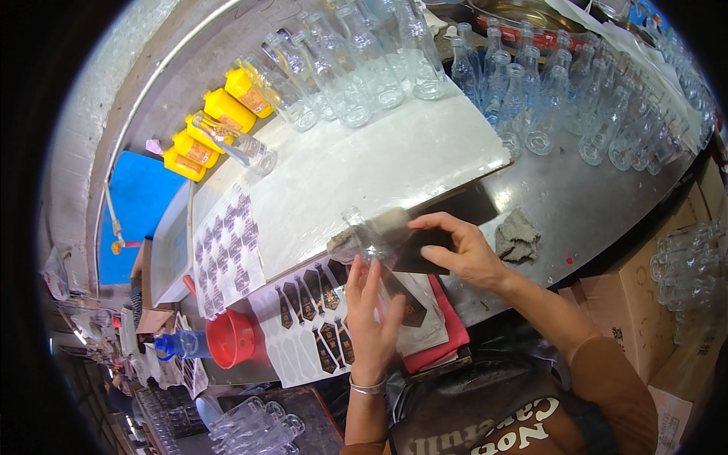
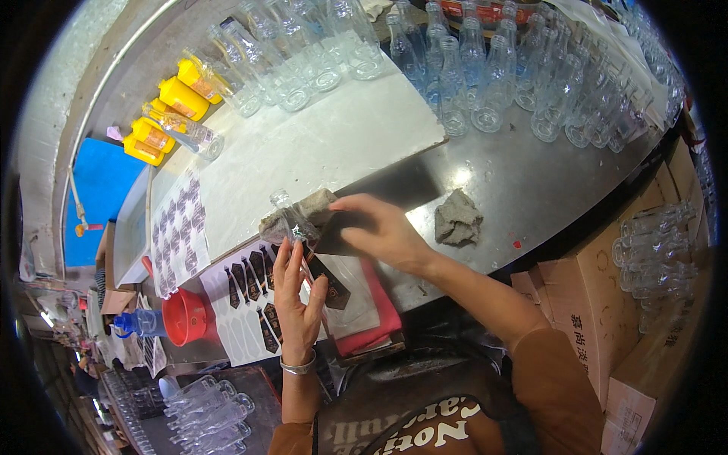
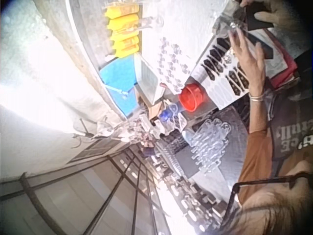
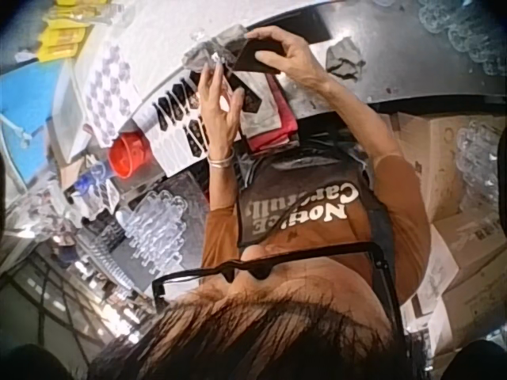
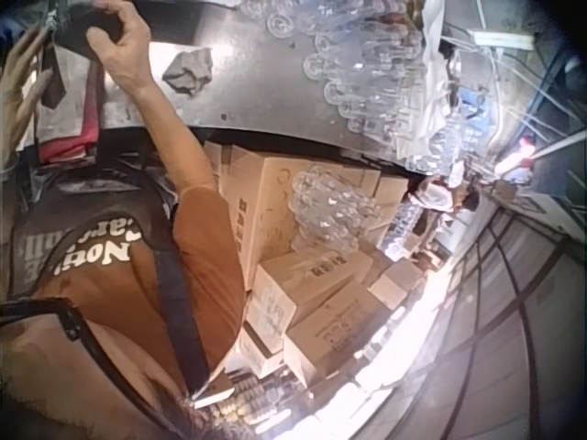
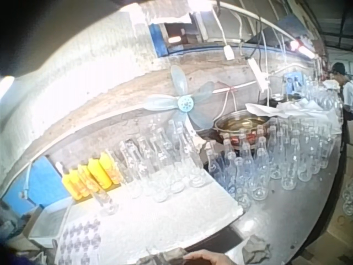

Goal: The person applies adhesive labels to clear plastic bottles one by one. They peel each label from a sheet, place it on a bottle, and smooth it with a black squeegee tool before setting the bottle aside.

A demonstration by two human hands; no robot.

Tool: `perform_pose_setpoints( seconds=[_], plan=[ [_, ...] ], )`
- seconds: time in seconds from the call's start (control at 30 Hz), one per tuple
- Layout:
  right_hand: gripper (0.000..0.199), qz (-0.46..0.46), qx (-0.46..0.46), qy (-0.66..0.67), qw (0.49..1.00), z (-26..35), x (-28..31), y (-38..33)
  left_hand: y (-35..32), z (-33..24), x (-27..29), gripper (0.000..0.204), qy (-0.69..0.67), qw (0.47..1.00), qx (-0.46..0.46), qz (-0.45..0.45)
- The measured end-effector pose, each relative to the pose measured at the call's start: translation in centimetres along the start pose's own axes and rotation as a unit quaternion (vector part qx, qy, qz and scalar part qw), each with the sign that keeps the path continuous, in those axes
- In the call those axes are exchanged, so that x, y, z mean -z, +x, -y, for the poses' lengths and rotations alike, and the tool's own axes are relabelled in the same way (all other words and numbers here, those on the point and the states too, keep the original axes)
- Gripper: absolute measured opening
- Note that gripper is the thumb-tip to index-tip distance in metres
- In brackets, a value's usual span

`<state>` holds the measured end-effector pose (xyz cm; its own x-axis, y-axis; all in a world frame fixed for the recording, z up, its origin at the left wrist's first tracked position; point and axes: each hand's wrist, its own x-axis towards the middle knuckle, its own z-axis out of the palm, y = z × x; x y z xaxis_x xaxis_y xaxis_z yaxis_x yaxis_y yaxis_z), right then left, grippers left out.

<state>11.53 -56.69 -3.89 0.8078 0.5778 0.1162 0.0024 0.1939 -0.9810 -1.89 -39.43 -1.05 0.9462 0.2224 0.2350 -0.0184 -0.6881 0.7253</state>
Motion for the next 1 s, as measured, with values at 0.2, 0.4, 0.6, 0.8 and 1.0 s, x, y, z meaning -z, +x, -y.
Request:
perform_pose_setpoints(
  seconds=[0.2,0.4,0.6,0.8,1.0],
  plan=[
    [0.037,0.033,0.175,-0.195,0.965,3.1,-1.5,3.8,-0.7,1.2,-0.7,0.081,-0.096,0.995,0.027,-0.007],
    [0.033,0.125,0.209,-0.206,0.948,4.4,-1.9,5.5,-1.0,1.2,-1.2,0.091,-0.182,0.982,0.050,-0.022],
    [0.025,0.115,0.275,-0.339,0.893,5.8,-3.0,7.0,-1.2,1.1,-1.3,0.096,-0.194,0.980,0.046,-0.017],
    [0.028,0.140,0.301,-0.393,0.857,7.1,-4.0,7.2,-1.2,1.0,-1.5,0.098,-0.209,0.976,0.053,-0.035],
    [0.026,0.074,0.285,-0.440,0.848,6.8,-4.3,6.9,-1.0,0.9,-1.7,0.099,-0.201,0.978,0.042,-0.042]
  ],
)
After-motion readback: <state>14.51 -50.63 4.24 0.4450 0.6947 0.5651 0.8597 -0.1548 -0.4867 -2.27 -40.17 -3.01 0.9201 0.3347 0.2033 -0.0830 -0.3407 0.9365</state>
